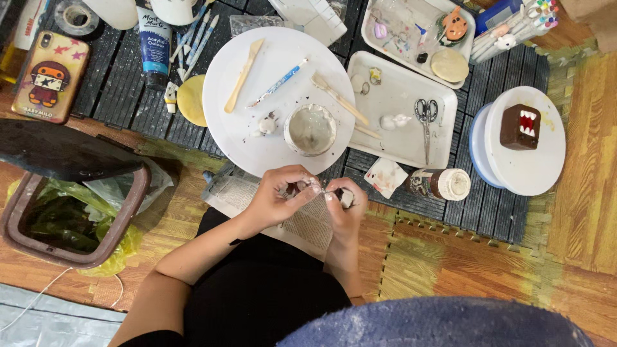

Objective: The person sits on the floor and shapes small pieces of white clay by hand, occasionally dipping them into a container of liquid. They use scissors to trim a piece of clay and continue molding the material into small forms.

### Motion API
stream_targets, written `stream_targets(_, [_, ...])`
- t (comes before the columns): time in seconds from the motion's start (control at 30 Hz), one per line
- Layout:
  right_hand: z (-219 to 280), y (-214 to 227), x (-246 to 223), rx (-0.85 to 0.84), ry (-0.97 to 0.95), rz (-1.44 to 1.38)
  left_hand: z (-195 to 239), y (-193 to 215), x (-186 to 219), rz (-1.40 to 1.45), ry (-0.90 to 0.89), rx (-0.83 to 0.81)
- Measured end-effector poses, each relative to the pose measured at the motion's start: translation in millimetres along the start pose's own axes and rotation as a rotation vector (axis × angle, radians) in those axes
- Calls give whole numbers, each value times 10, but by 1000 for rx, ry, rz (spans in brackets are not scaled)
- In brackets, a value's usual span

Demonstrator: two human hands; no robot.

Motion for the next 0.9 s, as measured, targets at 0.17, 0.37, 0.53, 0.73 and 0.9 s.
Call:
stream_targets(0.17, [-43, 4, -214, 33, 75, 204, 1, 22, 203, -212, -171, 27])
stream_targets(0.37, [-58, 4, -354, 36, 83, 353, 12, -46, 340, -561, -305, 25])
stream_targets(0.53, [-14, 47, -216, 17, 68, 297, 11, -40, 311, -480, -233, 32])
stream_targets(0.73, [9, 103, 157, -85, -53, -17, 27, -67, 326, -578, -366, 35])
stream_targets(0.9, [45, 94, 216, -4, -68, -168, -7, -41, 207, -253, -170, -9])
Point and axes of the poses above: each hand's wrist, its own z-axis away from the middle knuckle, its own y-axis out of the back of the hand, x = y × z, the point moved 4 cm from there along -z, towards the middle knuckle, and after that the axes turned 10 degrees about z, right-handed, at the moved point
